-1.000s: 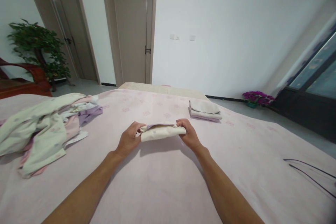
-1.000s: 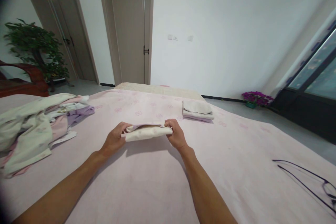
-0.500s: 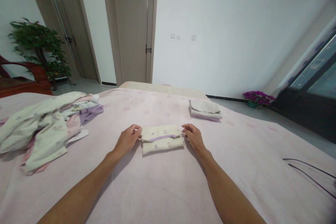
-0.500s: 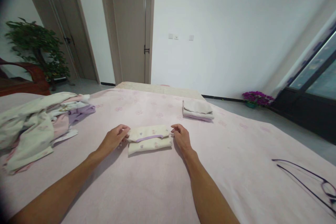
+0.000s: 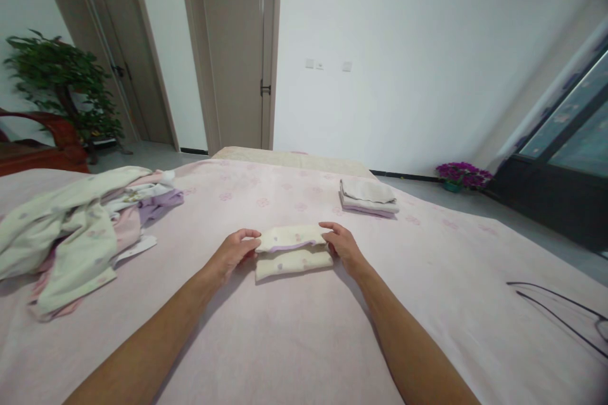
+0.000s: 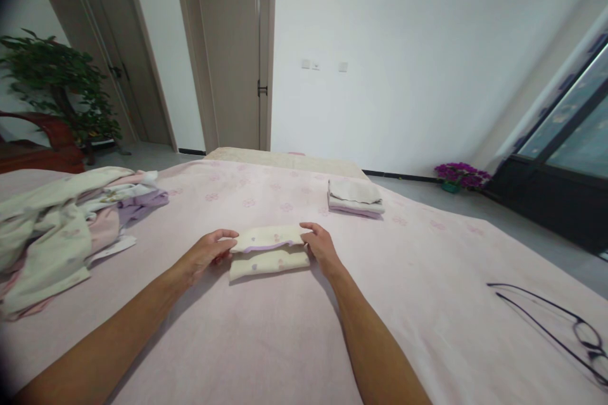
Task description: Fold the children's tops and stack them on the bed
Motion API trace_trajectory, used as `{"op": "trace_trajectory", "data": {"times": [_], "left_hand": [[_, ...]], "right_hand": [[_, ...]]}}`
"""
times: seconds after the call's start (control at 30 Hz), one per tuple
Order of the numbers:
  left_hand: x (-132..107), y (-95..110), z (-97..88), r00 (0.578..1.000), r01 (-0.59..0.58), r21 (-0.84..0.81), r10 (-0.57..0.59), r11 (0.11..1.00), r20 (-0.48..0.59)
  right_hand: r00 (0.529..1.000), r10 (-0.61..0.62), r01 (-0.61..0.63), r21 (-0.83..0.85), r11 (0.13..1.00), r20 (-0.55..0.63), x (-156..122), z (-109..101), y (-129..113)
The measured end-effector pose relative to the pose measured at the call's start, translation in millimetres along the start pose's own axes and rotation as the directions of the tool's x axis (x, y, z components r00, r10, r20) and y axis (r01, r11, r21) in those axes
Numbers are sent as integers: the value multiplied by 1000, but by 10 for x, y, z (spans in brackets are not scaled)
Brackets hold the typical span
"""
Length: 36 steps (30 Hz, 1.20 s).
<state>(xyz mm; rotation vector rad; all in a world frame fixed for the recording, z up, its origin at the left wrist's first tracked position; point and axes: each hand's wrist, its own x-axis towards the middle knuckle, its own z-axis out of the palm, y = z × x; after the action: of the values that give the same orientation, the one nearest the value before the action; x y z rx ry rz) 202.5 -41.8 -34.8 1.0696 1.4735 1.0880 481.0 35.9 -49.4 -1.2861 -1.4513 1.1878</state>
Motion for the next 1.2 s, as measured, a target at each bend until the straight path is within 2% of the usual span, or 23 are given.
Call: {"op": "trace_trajectory", "data": {"times": [0.07,0.17,0.23,0.3,0.33,0.4,0.43,0.47,0.53,0.6,0.7,0.8,0.9,1.0,1.1,1.2], "left_hand": [[17,-31,-4,1000,6,100,-9,995,28],[65,-103,-31,998,-39,300,25,953,51],[71,-131,-52,995,-97,455,91,885,35],[48,-134,-61,971,-199,597,241,777,11],[32,-129,-59,937,-278,651,349,706,21],[6,-118,-45,825,-454,708,556,540,105],[-2,-115,-35,762,-534,710,624,458,171],[-5,-114,-26,713,-598,700,658,390,242],[-13,-114,-14,664,-673,668,658,319,354],[-37,-107,-10,648,-708,641,633,297,424],[-113,-69,-4,633,-724,640,614,255,471],[-195,-27,32,623,-719,674,586,170,517],[-236,-25,92,637,-690,714,569,119,521],[-243,-54,138,641,-677,726,580,119,503],[-240,-84,157,607,-702,699,624,132,492],[-236,-101,163,560,-730,664,698,161,447]], "right_hand": [[998,43,-41,-53,998,40,0,-26,-7],[1000,-14,22,-316,948,27,30,-70,40],[990,-130,87,-507,858,-50,42,-89,73],[938,-335,211,-623,753,-87,31,-93,70],[890,-452,306,-648,698,-66,17,-89,52],[771,-636,513,-633,580,41,-21,-70,-9],[719,-686,596,-604,530,107,-43,-56,-42],[688,-704,655,-569,497,177,-64,-40,-70],[677,-664,707,-531,467,318,-99,-5,-96],[697,-582,704,-553,445,420,-121,26,-80],[726,-516,674,-620,402,454,-135,50,-32],[726,-521,665,-649,370,448,-161,54,-43],[697,-557,687,-642,340,451,-218,66,-130],[639,-589,745,-588,315,495,-283,112,-206],[612,-526,785,-535,313,591,-328,205,-196],[637,-454,769,-551,324,623,-347,328,-140]]}}
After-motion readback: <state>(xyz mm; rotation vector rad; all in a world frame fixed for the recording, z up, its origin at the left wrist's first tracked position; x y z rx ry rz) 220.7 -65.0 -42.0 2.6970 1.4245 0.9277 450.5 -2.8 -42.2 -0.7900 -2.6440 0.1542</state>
